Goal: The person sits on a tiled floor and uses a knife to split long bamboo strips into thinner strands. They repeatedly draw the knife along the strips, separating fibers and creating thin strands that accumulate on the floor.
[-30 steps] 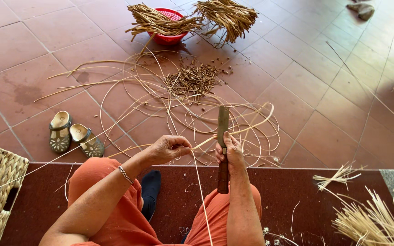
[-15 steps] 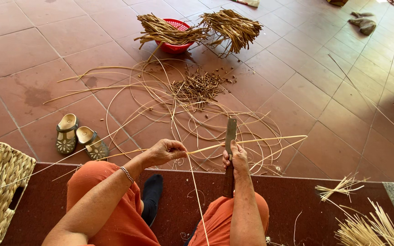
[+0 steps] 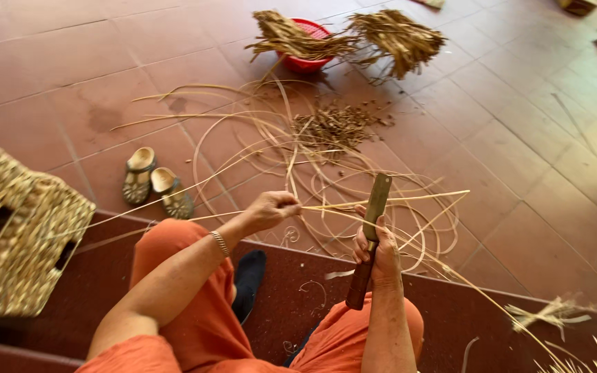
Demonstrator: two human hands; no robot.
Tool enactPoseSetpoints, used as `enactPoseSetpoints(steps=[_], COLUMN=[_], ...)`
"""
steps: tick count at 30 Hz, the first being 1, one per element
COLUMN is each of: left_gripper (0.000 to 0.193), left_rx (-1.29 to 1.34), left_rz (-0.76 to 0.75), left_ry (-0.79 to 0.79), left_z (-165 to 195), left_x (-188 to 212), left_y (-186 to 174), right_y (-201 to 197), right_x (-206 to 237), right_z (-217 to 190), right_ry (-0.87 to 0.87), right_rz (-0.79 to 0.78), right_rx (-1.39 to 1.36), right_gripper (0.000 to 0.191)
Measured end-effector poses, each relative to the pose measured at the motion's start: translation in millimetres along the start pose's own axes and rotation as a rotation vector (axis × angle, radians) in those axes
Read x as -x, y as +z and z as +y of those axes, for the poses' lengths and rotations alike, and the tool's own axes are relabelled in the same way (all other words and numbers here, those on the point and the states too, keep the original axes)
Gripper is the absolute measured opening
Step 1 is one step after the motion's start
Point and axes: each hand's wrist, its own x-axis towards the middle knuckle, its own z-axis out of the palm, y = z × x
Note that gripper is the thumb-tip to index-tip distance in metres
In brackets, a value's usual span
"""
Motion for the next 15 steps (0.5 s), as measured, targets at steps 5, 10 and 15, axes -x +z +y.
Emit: enactPoseSetpoints(steps=[5, 10, 15], left_gripper=[0.017, 0.021, 0.023], left_rx=[-0.049, -0.065, 0.041], left_rz=[-0.062, -0.04, -0.044], left_ry=[-0.108, 0.085, 0.104], left_z=[4, 2, -4], left_x=[-6, -14, -11], left_y=[27, 41, 44], right_y=[20, 33, 35], right_x=[-10, -10, -3], right_z=[16, 12, 11], right_ry=[0.094, 0.116, 0.125], right_rz=[-0.079, -0.066, -0.016], right_rx=[0.012, 0.084, 0.012], right_gripper=[0.042, 0.037, 0.032])
